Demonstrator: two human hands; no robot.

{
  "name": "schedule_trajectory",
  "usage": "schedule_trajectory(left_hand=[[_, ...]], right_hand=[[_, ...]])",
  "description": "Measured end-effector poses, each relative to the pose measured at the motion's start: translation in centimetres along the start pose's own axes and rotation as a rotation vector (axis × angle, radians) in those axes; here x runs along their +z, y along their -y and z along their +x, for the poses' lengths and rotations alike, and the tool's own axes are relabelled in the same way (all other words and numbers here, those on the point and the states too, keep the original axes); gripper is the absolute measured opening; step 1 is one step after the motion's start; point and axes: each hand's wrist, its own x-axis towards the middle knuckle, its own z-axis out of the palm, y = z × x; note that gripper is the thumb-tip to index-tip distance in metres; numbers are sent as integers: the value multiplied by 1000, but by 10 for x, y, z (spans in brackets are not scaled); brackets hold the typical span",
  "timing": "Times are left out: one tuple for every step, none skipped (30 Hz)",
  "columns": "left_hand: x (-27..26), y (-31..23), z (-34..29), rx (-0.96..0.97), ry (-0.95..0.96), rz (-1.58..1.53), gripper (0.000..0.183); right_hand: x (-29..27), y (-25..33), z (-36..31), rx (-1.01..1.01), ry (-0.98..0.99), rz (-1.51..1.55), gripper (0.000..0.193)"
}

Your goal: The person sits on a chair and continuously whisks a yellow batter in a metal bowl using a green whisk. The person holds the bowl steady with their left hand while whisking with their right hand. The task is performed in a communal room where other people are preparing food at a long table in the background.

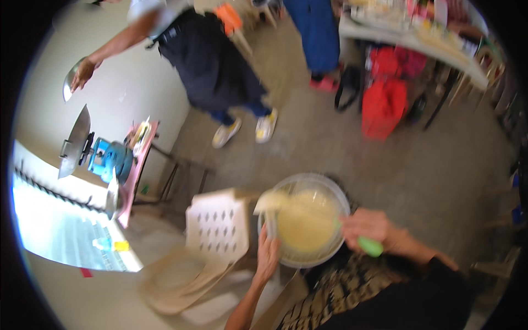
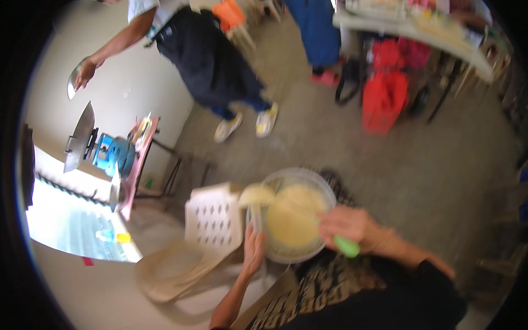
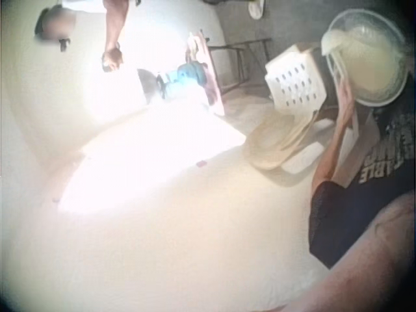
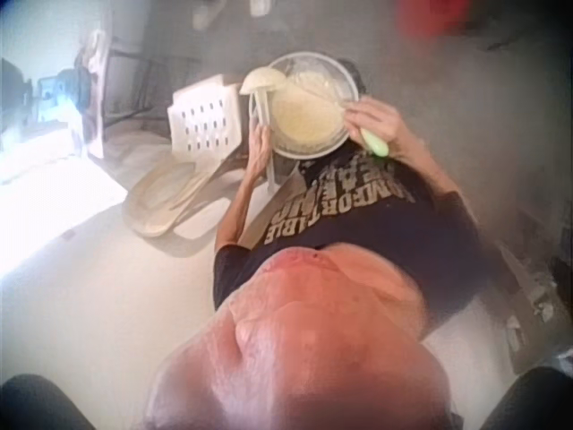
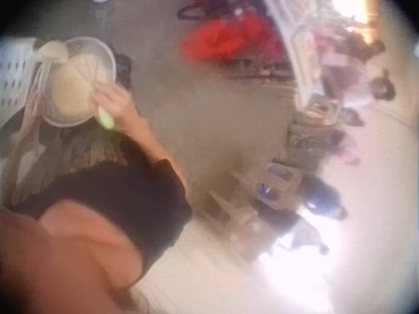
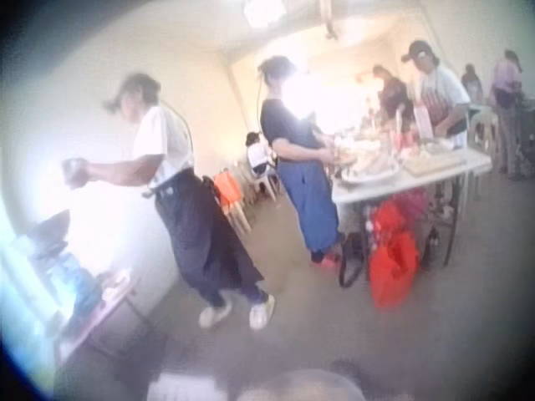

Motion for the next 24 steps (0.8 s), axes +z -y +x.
schedule_trajectory(left_hand=[[-3, 5, -9, -14, -20, -2, 40], [-6, 0, -10, 63, -15, 34, 41], [-1, 11, -9, 64, -47, 11, 33], [2, 15, 2, 120, -7, 39, 23], [1, 11, 2, 132, -6, 22, 21], [3, 6, 7, 143, -6, 7, 21], [1, 9, 4, 161, -7, 40, 21], [-1, 12, 4, 178, -10, 75, 21], [-2, 14, 4, 195, -13, 110, 22], [-3, 16, -1, 185, -13, 111, 22], [-3, 16, -2, 175, -15, 112, 22], [-4, 14, -1, 164, -17, 114, 22], [-5, 14, -1, 169, -16, 99, 22], [-5, 15, -5, 162, -13, 81, 22], [-4, 15, -4, 154, -11, 63, 23], [-2, 22, -3, 155, -11, 55, 23], [0, 27, -2, 150, -8, 48, 23], [0, 23, -2, 133, -18, 6, 23], [-4, 15, -3, 133, 22, 17, 22], [-6, 14, -4, 189, 12, 64, 21], [-8, 20, -8, 216, 32, 85, 27], [-9, 21, -9, 208, 47, 103, 26], [-10, 23, -6, 213, 64, 122, 25], [-9, 24, -7, 220, 82, 139, 25]], right_hand=[[2, -1, 4, 11, 18, 52, 10], [5, 1, 7, 40, 20, 69, 10], [5, 1, 8, 40, 4, 54, 11], [-1, 3, 11, 53, -5, 14, 13], [1, 7, 13, 50, -20, 0, 14], [-2, 8, 18, 45, -37, -12, 14], [-2, 10, 21, 28, -47, -14, 15], [-3, 11, 24, 9, -57, -15, 15], [-6, 13, 29, -9, -69, -16, 15], [-5, 15, 31, -26, -70, -12, 15], [-8, 16, 36, -42, -73, -8, 15], [-11, 16, 42, -60, -76, -3, 15], [-12, 16, 45, -50, -89, 55, 14], [-11, 14, 48, -57, -95, 48, 14], [-11, 10, 52, -63, -101, 40, 15], [-9, 7, 52, -50, -99, 33, 15], [-7, 4, 53, -53, -98, 17, 15], [-2, 0, 51, -56, -105, 15, 15], [3, 1, 50, -66, -94, 32, 15], [6, 3, 51, -83, -90, 50, 15], [11, 5, 50, -107, -92, 65, 15], [12, 5, 46, -96, -83, 73, 15], [12, 3, 42, -91, -79, 70, 15], [11, 2, 36, -86, -76, 65, 15]])
